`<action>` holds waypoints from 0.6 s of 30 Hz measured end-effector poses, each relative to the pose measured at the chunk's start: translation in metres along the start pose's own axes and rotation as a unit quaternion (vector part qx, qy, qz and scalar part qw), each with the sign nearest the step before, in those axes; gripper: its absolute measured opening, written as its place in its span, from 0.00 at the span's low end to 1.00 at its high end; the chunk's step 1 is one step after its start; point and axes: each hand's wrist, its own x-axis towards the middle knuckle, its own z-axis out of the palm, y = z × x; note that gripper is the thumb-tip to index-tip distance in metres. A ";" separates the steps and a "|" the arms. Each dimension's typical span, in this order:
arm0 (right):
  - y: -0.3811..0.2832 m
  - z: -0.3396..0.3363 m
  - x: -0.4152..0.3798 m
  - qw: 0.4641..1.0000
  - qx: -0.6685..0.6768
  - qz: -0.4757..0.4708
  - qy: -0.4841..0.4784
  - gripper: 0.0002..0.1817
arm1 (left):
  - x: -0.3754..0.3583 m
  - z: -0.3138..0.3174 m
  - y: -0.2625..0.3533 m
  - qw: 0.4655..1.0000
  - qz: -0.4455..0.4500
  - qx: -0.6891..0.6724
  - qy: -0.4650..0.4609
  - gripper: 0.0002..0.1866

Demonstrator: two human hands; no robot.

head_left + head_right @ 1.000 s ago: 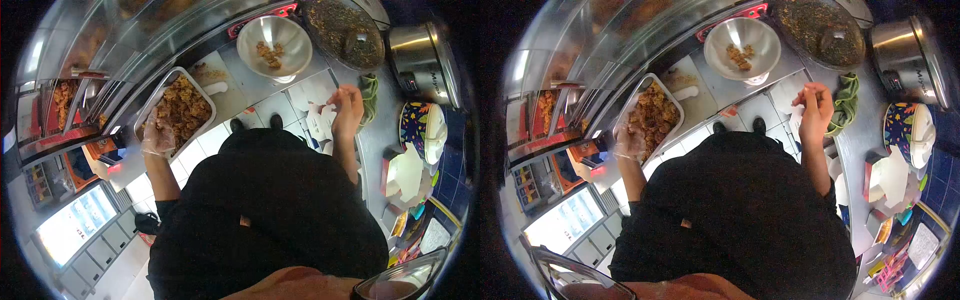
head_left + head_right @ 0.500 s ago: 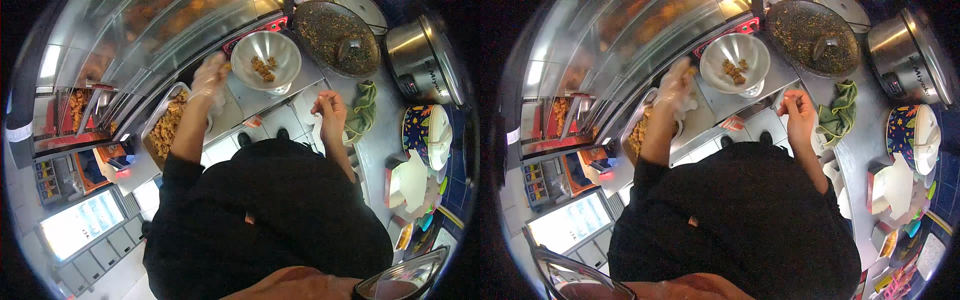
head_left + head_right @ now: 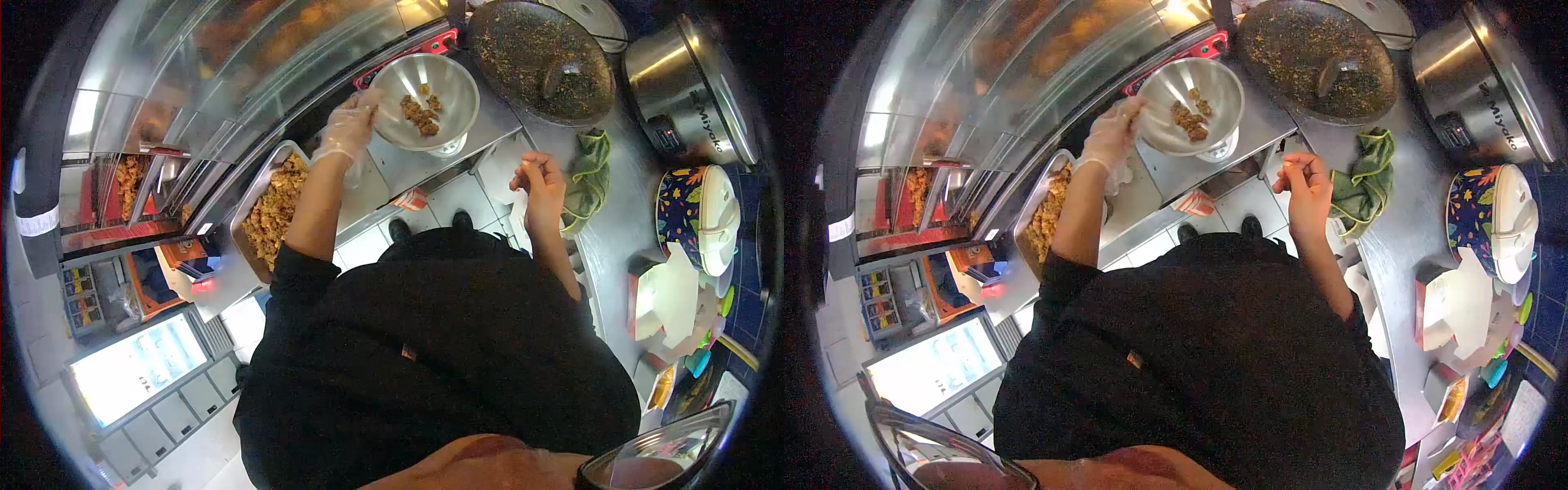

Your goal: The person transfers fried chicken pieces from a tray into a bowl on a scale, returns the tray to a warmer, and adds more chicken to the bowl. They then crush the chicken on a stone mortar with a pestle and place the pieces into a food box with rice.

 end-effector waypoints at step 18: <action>0.002 0.005 0.003 1.000 0.009 0.012 -0.002 0.05 | -0.033 -0.149 -0.123 0.937 0.122 0.053 0.322 0.21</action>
